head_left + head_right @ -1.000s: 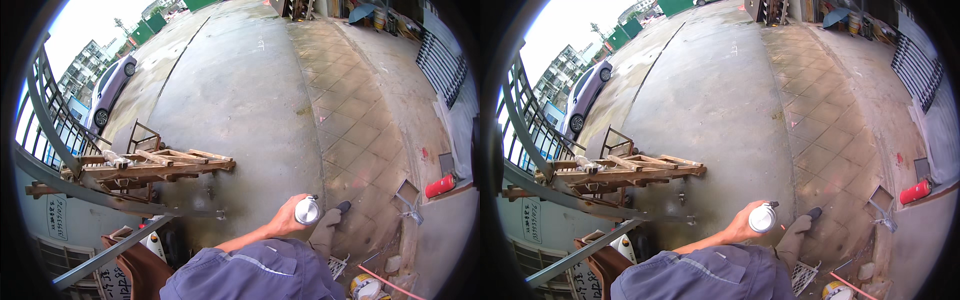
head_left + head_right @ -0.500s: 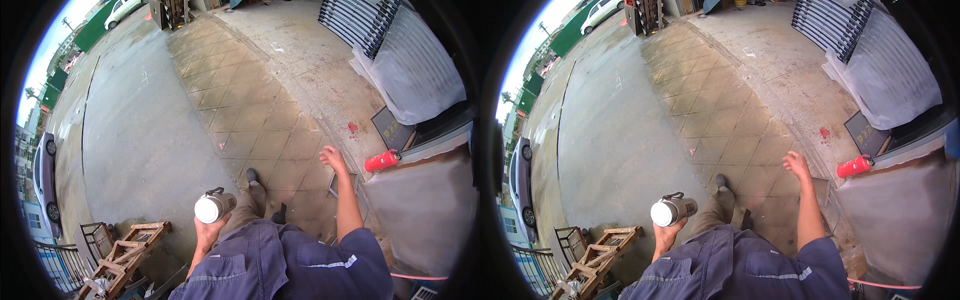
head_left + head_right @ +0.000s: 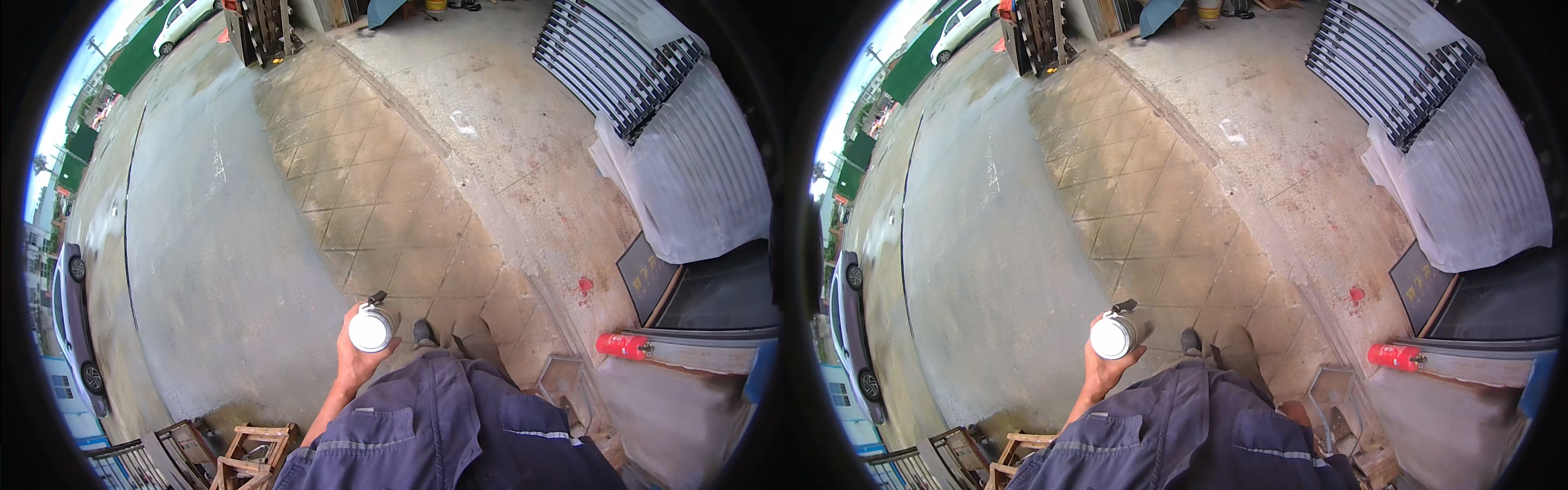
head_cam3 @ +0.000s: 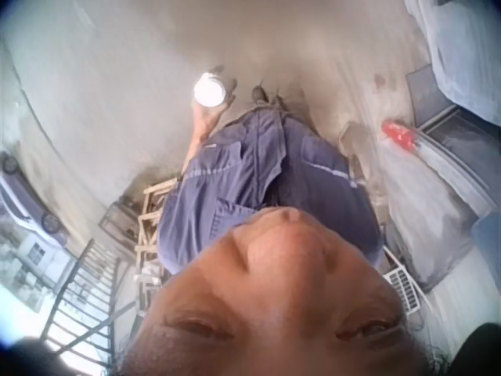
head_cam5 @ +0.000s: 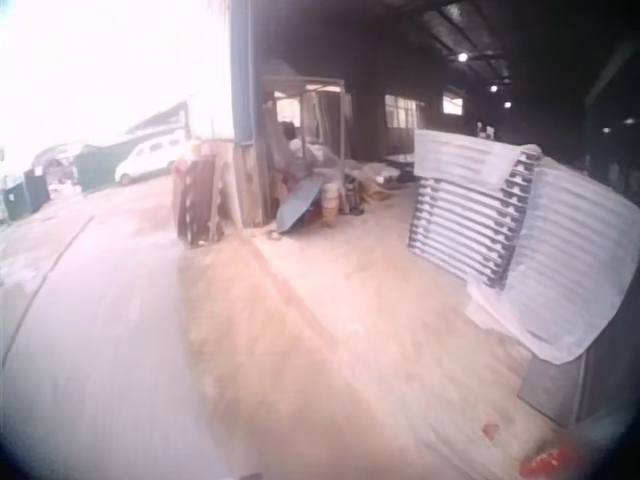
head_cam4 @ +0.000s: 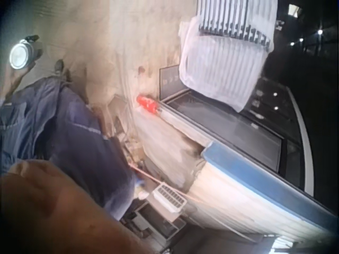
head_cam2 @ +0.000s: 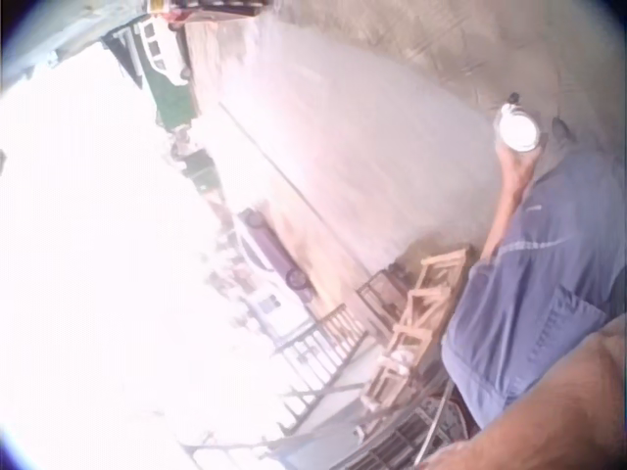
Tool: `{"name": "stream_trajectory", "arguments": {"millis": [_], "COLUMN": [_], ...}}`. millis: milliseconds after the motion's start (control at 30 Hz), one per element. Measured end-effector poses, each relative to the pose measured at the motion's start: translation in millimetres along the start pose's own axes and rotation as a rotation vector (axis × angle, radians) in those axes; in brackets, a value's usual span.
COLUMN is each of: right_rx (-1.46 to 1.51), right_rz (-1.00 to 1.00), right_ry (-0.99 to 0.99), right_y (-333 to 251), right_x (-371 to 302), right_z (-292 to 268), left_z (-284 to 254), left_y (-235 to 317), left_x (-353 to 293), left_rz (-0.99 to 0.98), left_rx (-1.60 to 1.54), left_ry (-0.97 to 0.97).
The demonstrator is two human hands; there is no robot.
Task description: The person walks through a workshop carrying a thermos, then places it on a workbench. They position a large wooden board on the bench and use a paint roller to apply a clear finish to the board's surface.
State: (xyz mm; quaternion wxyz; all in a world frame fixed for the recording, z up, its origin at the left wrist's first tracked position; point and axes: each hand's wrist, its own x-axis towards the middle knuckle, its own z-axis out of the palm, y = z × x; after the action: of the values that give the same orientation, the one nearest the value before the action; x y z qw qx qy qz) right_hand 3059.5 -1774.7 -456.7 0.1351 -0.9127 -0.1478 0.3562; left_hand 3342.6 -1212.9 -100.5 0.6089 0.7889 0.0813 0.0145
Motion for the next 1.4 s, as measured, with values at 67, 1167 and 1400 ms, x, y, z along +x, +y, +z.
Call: {"name": "stream_trajectory", "arguments": {"millis": [67, 1167, 1400], "right_rx": [0.374, 1.423, 1.522], "right_rz": [0.183, 1.159, 0.973], "right_ry": [-0.117, 0.269, 0.191], "right_y": [-50, -32, -40], "right_x": [40, 800, 961], "right_z": [-62, -891, -1033], "left_z": [-8, -1, 72], "left_y": [5, 197, 218], "left_x": [60, 1170, 1385], "left_rz": [-0.012, 0.039, 0.026], "left_rx": [0.055, 0.169, 0.058], "left_ry": [0.041, -0.218, -0.269]}}
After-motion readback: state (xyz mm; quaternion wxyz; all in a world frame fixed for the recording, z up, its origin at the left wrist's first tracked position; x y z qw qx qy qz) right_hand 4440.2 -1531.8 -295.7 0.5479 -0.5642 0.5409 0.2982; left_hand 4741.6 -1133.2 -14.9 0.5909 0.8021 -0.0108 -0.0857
